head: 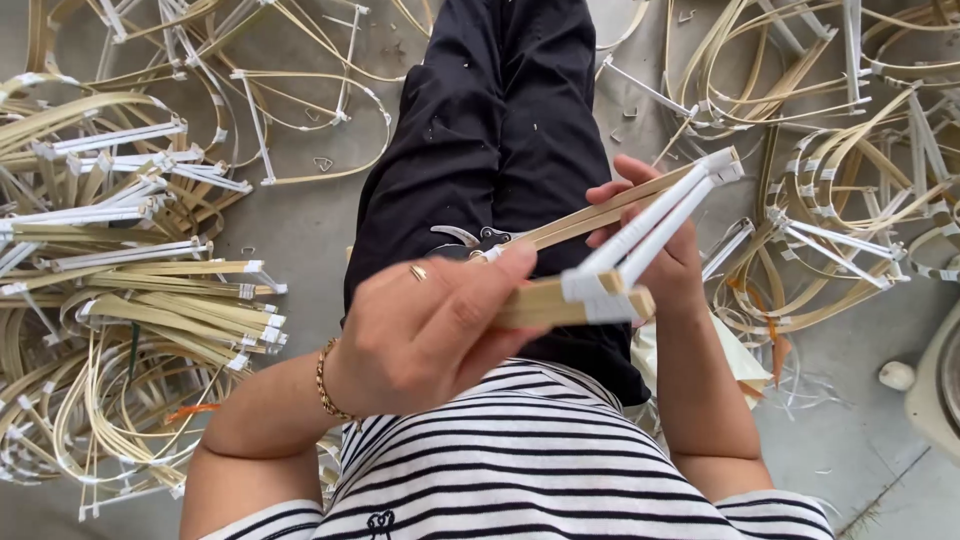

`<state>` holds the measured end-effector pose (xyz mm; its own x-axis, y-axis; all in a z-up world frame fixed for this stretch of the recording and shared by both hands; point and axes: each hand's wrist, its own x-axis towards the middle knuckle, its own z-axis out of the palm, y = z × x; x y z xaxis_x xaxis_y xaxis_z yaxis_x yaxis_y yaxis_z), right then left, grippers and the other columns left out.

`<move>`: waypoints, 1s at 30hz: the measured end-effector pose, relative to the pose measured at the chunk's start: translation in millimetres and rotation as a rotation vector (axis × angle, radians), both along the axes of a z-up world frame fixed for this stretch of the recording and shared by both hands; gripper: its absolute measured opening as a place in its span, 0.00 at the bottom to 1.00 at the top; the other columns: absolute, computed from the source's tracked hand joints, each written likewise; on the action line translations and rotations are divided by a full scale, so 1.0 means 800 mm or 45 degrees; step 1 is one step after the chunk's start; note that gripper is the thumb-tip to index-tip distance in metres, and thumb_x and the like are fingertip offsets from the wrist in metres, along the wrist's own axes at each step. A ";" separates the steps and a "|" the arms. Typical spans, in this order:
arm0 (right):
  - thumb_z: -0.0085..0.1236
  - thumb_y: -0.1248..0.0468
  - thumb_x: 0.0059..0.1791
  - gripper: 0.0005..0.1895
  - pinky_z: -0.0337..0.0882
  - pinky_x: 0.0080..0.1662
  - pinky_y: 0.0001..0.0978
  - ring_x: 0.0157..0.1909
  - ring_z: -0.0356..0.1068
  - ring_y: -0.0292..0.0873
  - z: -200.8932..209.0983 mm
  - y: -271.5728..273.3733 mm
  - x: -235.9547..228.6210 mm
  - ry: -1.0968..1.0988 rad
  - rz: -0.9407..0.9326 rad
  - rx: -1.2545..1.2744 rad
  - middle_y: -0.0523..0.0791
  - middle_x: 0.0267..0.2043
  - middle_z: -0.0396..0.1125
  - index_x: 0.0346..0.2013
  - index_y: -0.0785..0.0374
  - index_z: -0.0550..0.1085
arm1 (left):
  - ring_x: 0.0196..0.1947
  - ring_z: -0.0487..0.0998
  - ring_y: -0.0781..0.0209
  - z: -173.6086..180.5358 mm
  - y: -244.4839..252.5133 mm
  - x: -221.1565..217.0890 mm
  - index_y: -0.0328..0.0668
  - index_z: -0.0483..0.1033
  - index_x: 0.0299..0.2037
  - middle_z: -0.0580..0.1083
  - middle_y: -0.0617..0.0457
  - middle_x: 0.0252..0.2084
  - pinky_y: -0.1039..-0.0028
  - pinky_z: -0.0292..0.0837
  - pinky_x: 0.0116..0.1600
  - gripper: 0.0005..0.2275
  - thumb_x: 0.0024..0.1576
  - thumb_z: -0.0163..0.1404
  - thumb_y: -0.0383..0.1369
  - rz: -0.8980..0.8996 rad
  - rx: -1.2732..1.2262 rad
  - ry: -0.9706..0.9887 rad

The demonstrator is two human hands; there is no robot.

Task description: The recorder is assembling and cutting bamboo frames for furniture or decoration.

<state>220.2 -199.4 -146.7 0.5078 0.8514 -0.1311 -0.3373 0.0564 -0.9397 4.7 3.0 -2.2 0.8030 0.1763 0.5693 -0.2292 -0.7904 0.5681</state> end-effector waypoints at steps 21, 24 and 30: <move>0.49 0.55 0.58 0.20 0.60 0.30 0.24 0.27 0.57 0.30 0.078 0.059 -0.019 -0.167 0.986 -0.339 0.38 0.23 0.60 0.29 0.66 0.72 | 0.42 0.78 0.58 -0.047 0.000 -0.019 0.25 0.77 0.55 0.72 0.46 0.48 0.71 0.77 0.51 0.16 0.58 0.57 0.26 -0.009 0.654 0.052; 0.49 0.55 0.59 0.20 0.57 0.30 0.24 0.27 0.55 0.30 0.063 0.051 -0.014 0.034 0.844 -0.396 0.37 0.24 0.59 0.29 0.66 0.71 | 0.35 0.73 0.65 -0.045 0.000 -0.025 0.36 0.79 0.51 0.72 0.58 0.42 0.70 0.68 0.47 0.11 0.60 0.56 0.30 0.103 0.727 -0.154; 0.39 0.51 0.56 0.24 0.65 0.30 0.24 0.25 0.64 0.31 0.098 0.028 -0.015 0.033 1.048 -0.665 0.39 0.22 0.69 0.29 0.64 0.75 | 0.27 0.69 0.69 -0.040 -0.007 -0.025 0.48 0.79 0.41 0.67 0.64 0.25 0.72 0.58 0.43 0.04 0.60 0.57 0.35 -0.011 0.364 0.194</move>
<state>207.8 -177.3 -68.1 -0.2284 0.7702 -0.5955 -0.1056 -0.6277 -0.7713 -15.1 -2.3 -34.3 0.8836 0.0189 0.4679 -0.1663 -0.9214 0.3513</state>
